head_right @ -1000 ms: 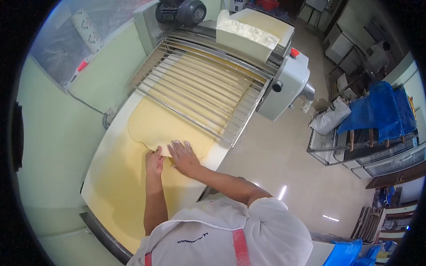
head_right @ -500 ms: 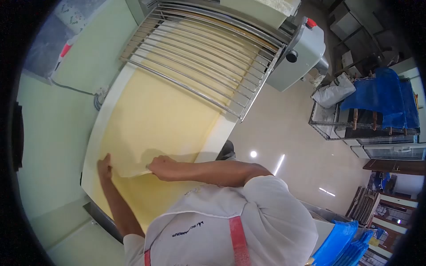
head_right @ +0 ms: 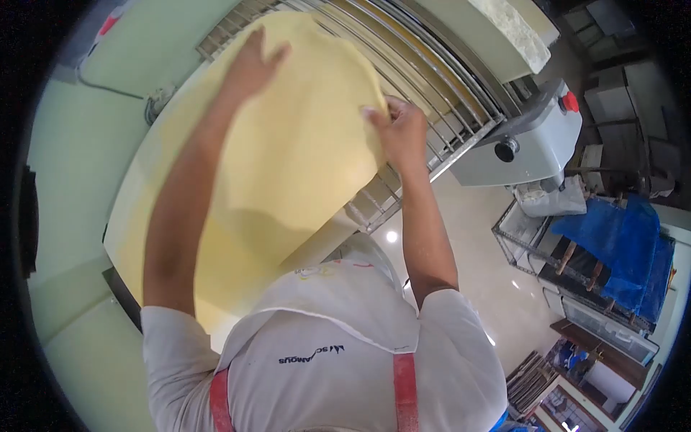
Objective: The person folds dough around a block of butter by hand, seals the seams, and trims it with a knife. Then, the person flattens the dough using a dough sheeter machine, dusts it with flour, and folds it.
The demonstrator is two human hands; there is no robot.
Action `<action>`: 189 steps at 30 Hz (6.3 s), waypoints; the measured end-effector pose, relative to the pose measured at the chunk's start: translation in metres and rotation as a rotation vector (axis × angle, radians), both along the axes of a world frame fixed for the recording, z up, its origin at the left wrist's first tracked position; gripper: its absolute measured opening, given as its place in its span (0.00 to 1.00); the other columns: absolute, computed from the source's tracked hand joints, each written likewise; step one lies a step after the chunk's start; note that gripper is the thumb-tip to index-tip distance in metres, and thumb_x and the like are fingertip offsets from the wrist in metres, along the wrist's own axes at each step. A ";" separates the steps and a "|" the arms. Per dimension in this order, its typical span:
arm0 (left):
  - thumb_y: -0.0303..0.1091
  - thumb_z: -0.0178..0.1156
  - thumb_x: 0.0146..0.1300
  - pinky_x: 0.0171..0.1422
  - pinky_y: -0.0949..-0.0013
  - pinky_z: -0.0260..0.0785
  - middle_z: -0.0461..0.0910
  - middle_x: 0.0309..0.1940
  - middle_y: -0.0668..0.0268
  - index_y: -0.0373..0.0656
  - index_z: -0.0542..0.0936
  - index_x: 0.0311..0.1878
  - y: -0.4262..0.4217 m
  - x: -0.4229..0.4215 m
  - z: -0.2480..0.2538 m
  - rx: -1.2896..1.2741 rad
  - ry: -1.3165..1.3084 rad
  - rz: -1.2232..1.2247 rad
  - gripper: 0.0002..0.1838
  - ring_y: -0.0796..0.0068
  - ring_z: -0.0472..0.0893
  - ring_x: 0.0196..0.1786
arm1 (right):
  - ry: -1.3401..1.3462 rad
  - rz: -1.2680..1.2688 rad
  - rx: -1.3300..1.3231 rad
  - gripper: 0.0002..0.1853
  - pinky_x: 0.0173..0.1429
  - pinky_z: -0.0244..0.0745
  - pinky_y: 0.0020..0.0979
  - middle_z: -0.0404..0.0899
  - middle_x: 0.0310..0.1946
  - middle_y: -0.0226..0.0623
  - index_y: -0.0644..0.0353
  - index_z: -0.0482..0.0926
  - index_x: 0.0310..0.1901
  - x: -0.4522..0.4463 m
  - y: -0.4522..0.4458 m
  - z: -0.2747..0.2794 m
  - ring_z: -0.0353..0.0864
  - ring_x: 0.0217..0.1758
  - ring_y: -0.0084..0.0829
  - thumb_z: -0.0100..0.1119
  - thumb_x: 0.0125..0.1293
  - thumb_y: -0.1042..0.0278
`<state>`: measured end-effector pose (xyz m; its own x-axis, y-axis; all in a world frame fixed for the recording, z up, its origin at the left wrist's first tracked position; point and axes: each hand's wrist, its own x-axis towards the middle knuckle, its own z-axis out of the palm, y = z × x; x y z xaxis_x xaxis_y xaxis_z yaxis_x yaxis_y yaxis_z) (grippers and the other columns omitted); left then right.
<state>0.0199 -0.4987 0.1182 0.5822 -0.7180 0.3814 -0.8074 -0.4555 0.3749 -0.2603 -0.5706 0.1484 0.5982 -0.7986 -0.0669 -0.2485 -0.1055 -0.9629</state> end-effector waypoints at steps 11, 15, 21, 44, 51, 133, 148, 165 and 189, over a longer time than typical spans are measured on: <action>0.61 0.45 0.68 0.78 0.46 0.36 0.50 0.75 0.48 0.39 0.54 0.74 0.008 -0.051 -0.042 0.110 -0.062 0.027 0.42 0.54 0.49 0.78 | -0.085 0.045 -0.035 0.30 0.45 0.79 0.26 0.83 0.40 0.48 0.60 0.69 0.64 -0.012 -0.020 -0.027 0.84 0.41 0.26 0.64 0.59 0.78; 0.59 0.47 0.68 0.78 0.45 0.36 0.51 0.75 0.50 0.41 0.54 0.74 0.009 -0.052 -0.039 0.109 -0.056 0.037 0.41 0.56 0.50 0.78 | -0.006 0.041 -0.106 0.28 0.46 0.79 0.28 0.83 0.42 0.47 0.61 0.70 0.63 -0.024 -0.027 -0.006 0.84 0.43 0.27 0.64 0.60 0.76; 0.56 0.47 0.70 0.77 0.45 0.39 0.51 0.75 0.51 0.42 0.54 0.75 0.044 -0.043 -0.051 0.021 -0.019 0.014 0.38 0.55 0.50 0.77 | 0.032 -0.294 -0.574 0.20 0.47 0.79 0.27 0.84 0.45 0.41 0.64 0.76 0.57 -0.112 -0.084 0.058 0.83 0.48 0.30 0.60 0.63 0.75; 0.52 0.39 0.74 0.75 0.41 0.43 0.50 0.75 0.49 0.48 0.53 0.76 0.584 -0.081 -0.076 0.601 0.153 0.802 0.32 0.52 0.51 0.77 | 0.417 -0.185 -1.123 0.30 0.75 0.51 0.34 0.60 0.71 0.47 0.64 0.58 0.71 -0.238 -0.251 0.054 0.60 0.74 0.39 0.48 0.75 0.56; 0.50 0.42 0.74 0.72 0.45 0.53 0.60 0.70 0.43 0.33 0.59 0.71 0.721 -0.009 -0.111 0.555 -0.080 0.747 0.33 0.44 0.62 0.71 | 0.484 -0.504 -1.620 0.25 0.72 0.57 0.48 0.66 0.66 0.52 0.57 0.67 0.68 -0.218 -0.170 0.020 0.63 0.68 0.59 0.50 0.72 0.58; 0.61 0.40 0.68 0.57 0.49 0.69 0.82 0.48 0.55 0.47 0.83 0.49 0.555 0.201 -0.110 0.376 -0.016 0.252 0.30 0.47 0.79 0.53 | -0.018 -0.143 0.300 0.15 0.60 0.67 0.28 0.82 0.43 0.39 0.60 0.81 0.47 0.015 0.597 -0.108 0.78 0.50 0.28 0.64 0.56 0.76; 0.41 0.57 0.66 0.57 0.63 0.71 0.83 0.44 0.57 0.47 0.82 0.53 0.540 0.227 -0.155 -0.056 0.335 0.002 0.16 0.60 0.81 0.51 | 0.110 0.209 0.461 0.15 0.31 0.66 0.20 0.79 0.31 0.23 0.59 0.82 0.48 -0.018 0.598 -0.109 0.69 0.26 0.13 0.64 0.59 0.79; 0.38 0.62 0.62 0.64 0.59 0.66 0.76 0.57 0.50 0.40 0.76 0.59 0.491 0.183 -0.118 0.018 0.038 0.121 0.23 0.54 0.75 0.59 | 0.376 -0.079 -0.548 0.25 0.67 0.66 0.39 0.71 0.62 0.52 0.66 0.69 0.63 -0.028 0.300 -0.079 0.70 0.66 0.45 0.58 0.63 0.74; 0.63 0.48 0.66 0.46 0.52 0.72 0.83 0.31 0.56 0.43 0.81 0.36 0.254 0.154 -0.093 0.272 0.182 0.206 0.29 0.54 0.81 0.40 | 0.040 0.136 0.624 0.23 0.55 0.75 0.27 0.80 0.49 0.43 0.72 0.70 0.57 0.044 0.212 -0.098 0.81 0.50 0.28 0.60 0.59 0.83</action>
